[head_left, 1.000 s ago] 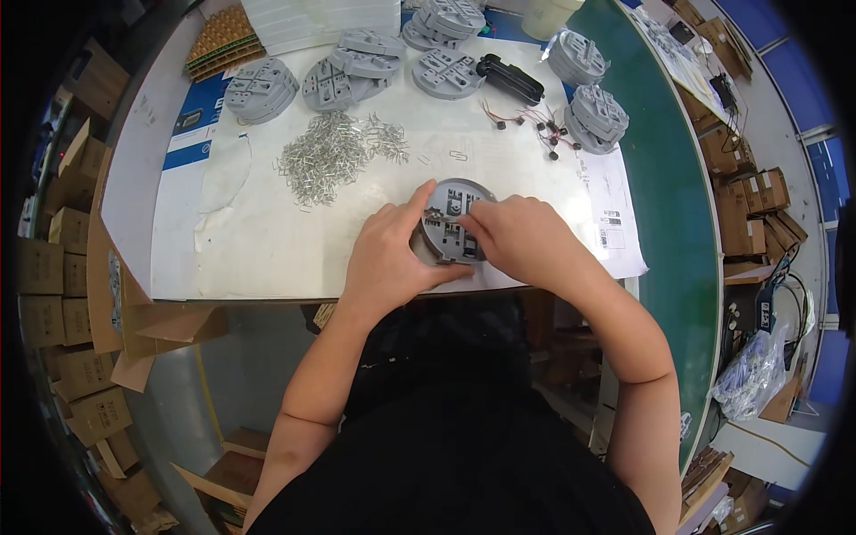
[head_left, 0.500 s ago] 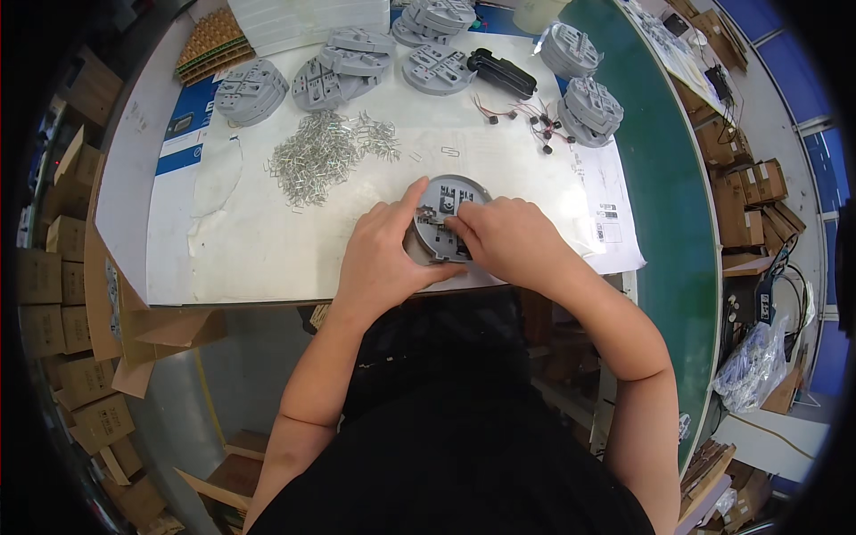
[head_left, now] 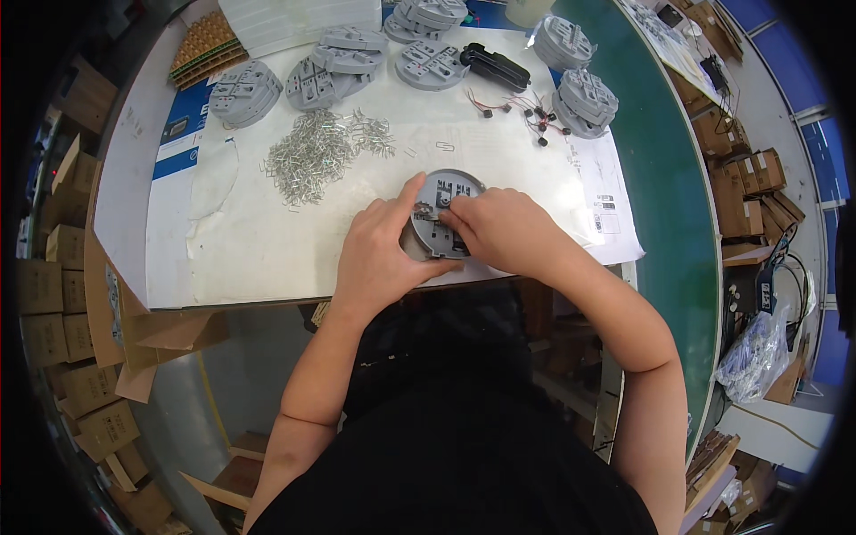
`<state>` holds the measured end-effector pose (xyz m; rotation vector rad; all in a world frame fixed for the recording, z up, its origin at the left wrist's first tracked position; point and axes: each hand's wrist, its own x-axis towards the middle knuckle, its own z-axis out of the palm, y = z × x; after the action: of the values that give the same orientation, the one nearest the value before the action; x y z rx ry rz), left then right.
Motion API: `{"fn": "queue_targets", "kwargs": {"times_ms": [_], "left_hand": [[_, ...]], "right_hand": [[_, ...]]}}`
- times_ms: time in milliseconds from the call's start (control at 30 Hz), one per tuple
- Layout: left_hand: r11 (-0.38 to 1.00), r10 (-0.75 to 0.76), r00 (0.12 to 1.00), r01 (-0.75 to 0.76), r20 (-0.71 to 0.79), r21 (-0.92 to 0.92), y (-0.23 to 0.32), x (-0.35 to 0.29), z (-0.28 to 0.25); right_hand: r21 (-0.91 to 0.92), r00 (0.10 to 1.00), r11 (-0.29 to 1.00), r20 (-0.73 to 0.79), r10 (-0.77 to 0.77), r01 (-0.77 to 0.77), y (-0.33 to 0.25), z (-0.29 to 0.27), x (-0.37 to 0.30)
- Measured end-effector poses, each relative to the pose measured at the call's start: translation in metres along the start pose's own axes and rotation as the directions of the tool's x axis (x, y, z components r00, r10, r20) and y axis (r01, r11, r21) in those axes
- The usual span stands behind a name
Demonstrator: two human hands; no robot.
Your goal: Assembling small electrical components into circular grey plastic housings at an industrial workbench.
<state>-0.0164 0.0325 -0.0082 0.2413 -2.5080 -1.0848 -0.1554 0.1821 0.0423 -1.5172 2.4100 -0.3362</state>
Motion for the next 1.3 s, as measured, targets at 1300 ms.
{"fn": "queue_targets", "kwargs": {"times_ms": [1300], "left_hand": [[1.000, 0.005, 1.000, -0.005, -0.001, 0.000, 0.002, 0.001, -0.002]], "right_hand": [[-0.166, 0.995, 0.985, 0.092, -0.022, 0.037, -0.022, -0.017, 0.007]]}}
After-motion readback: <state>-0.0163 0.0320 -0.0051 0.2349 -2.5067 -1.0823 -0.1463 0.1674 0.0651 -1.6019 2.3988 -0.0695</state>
